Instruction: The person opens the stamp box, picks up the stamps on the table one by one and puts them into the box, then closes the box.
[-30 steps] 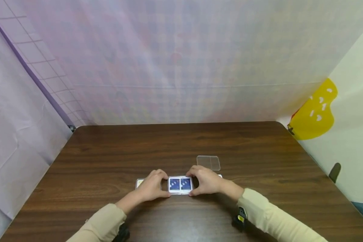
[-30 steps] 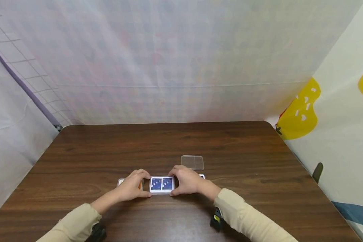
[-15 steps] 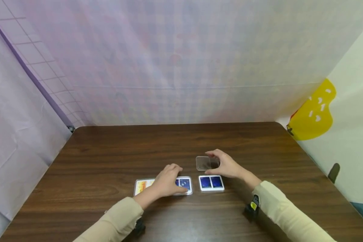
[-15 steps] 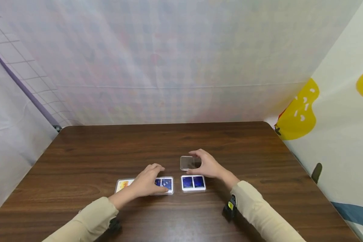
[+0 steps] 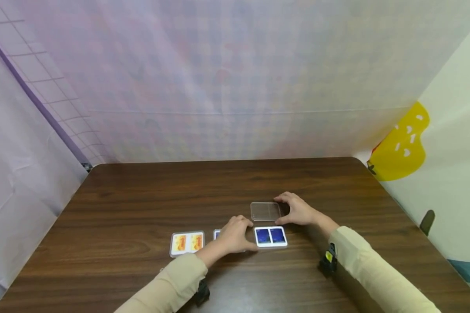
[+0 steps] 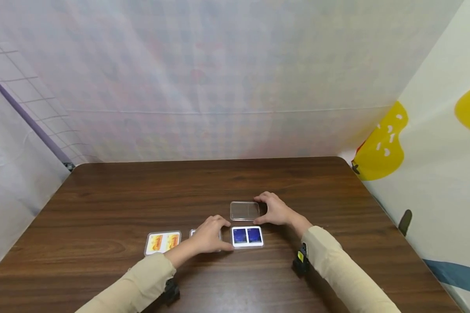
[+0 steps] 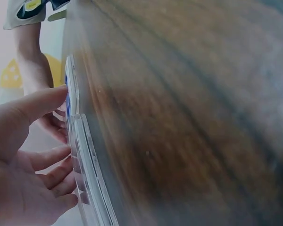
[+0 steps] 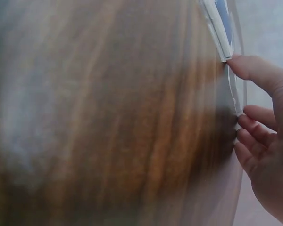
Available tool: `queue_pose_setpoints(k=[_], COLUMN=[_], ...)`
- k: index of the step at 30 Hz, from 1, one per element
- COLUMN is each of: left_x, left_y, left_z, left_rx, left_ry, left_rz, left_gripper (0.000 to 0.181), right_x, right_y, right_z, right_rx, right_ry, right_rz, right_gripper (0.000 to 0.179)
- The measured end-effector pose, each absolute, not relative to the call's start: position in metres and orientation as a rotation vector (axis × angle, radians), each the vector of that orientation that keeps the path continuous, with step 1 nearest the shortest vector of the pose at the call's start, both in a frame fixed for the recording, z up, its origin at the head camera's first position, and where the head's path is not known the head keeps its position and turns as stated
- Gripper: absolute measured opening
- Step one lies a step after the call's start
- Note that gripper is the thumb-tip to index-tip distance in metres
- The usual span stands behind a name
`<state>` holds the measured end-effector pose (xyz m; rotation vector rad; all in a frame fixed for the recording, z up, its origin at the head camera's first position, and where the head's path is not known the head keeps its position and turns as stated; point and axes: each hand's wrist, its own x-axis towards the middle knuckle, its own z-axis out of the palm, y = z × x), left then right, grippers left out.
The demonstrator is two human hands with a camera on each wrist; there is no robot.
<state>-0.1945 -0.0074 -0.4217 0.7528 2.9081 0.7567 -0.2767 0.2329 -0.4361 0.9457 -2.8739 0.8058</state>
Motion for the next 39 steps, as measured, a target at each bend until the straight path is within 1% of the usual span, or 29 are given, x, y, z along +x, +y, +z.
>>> queue_pose_setpoints(k=[9,15,20,30,39], left_x=[-0.192,-0.190,-0.189,-0.189,-0.188], left_y=[-0.001,0.003,0.001,-0.004,-0.007], left_z=[-0.426,-0.427,-0.428,-0.430,-0.430], left_rx=[0.734,0.711,0.701,0.727,0.757], left_ry=[2.938,2.993,3.002,2.979,2.989], left_rz=[0.732,0.722,0.738,0.775,0.774], left_gripper=[0.062,0.061,0.059,0.055,0.054], right_x=[-0.280,-0.272,-0.263,-0.248,-0.227], right_y=[0.234,0.234,0.236,0.244,0.243], right_z=[-0.433,-0.432,-0.432,-0.431,-0.431], right_rx=[0.992,0.959,1.001,0.884,0.942], right_ry=[-2.888,-2.860,-2.758,-2.818,-2.780], right_rz=[0.867,0.961,0.985,1.020,1.087], right_gripper=[0.057,0.056,0.052,0.051,0.050])
